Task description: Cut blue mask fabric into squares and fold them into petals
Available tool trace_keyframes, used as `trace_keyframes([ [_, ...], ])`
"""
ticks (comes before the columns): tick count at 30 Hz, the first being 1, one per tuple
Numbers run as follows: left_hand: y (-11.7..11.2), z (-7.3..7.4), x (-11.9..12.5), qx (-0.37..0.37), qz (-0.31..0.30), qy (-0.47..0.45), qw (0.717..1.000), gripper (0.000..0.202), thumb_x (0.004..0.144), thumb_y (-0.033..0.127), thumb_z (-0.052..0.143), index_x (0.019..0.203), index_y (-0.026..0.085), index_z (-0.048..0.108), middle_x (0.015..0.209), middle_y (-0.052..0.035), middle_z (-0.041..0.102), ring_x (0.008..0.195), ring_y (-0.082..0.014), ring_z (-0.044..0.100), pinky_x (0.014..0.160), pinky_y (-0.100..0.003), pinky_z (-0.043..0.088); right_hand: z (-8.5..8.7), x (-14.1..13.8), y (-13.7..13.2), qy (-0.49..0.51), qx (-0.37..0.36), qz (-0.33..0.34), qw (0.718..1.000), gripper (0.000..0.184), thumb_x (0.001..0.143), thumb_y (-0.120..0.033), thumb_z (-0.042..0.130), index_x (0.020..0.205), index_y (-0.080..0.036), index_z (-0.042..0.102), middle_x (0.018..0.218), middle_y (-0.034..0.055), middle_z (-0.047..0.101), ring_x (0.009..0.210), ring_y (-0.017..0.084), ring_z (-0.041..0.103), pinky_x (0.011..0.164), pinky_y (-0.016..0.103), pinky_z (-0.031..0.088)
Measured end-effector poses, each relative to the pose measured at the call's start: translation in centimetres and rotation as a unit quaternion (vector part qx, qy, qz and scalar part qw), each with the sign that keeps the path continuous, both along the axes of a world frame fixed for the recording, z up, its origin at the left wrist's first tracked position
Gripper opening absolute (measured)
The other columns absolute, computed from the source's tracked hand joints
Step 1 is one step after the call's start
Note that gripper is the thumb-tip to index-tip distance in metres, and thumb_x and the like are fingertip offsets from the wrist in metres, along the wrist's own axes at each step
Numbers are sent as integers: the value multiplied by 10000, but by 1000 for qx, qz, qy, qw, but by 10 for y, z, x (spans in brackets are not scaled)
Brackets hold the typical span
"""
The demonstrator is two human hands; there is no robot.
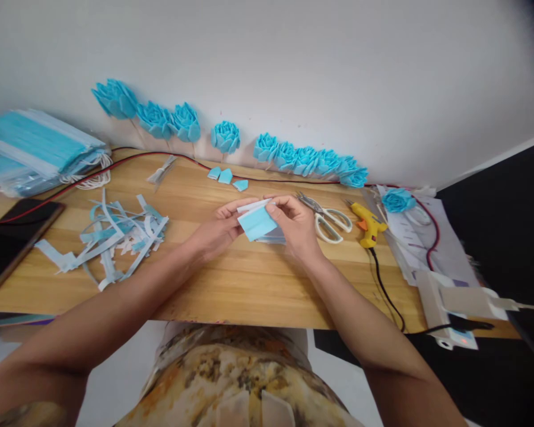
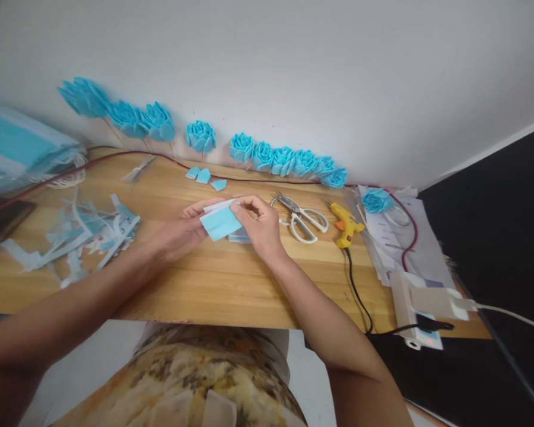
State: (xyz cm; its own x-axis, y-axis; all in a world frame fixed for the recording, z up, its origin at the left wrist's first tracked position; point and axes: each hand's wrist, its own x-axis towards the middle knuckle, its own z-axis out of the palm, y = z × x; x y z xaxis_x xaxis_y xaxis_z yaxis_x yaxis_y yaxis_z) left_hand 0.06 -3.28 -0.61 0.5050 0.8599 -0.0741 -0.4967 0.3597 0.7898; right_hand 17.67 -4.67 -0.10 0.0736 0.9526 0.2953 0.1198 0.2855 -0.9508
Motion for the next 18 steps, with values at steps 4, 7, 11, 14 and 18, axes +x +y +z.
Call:
trace_keyframes([
  [4,2,-4,1,4,0,-1,1000,403,691,303,863,1067,204,757,1110,-62,746,989,-178,665,930,-308,490,-3,-1,1,30,-18,-14,999,139,806,-343,718,798,-214,667,771,-24,664,697,114,581,653,248,459],
  [7,1,-6,1,9,-6,5,1000,388,718,279,837,1089,205,749,1093,-64,746,968,-182,667,902,-318,501,-3,-1,2,34,-17,-19,999,132,798,-325,723,789,-207,663,706,-42,613,645,96,531,615,234,426],
  [11,2,-7,1,13,3,24,1000,349,754,312,792,1082,204,750,1115,-71,740,978,-200,666,876,-324,510,-2,1,2,19,2,-25,1000,104,804,-298,716,837,-211,670,704,-50,588,639,88,520,606,230,417],
  [14,4,-3,-1,25,22,59,998,376,837,479,671,1054,183,750,1123,-99,737,1008,-232,664,873,-351,517,-1,2,0,-20,20,-30,999,127,818,-289,700,923,-222,677,758,-39,627,685,102,562,660,251,456],
  [18,2,8,-5,138,53,214,966,440,814,515,678,1079,165,720,1173,-114,721,1062,-265,652,889,-370,511,-2,1,-2,-73,47,-58,995,174,825,-288,687,991,-238,677,846,-16,679,777,132,617,749,291,499],
])
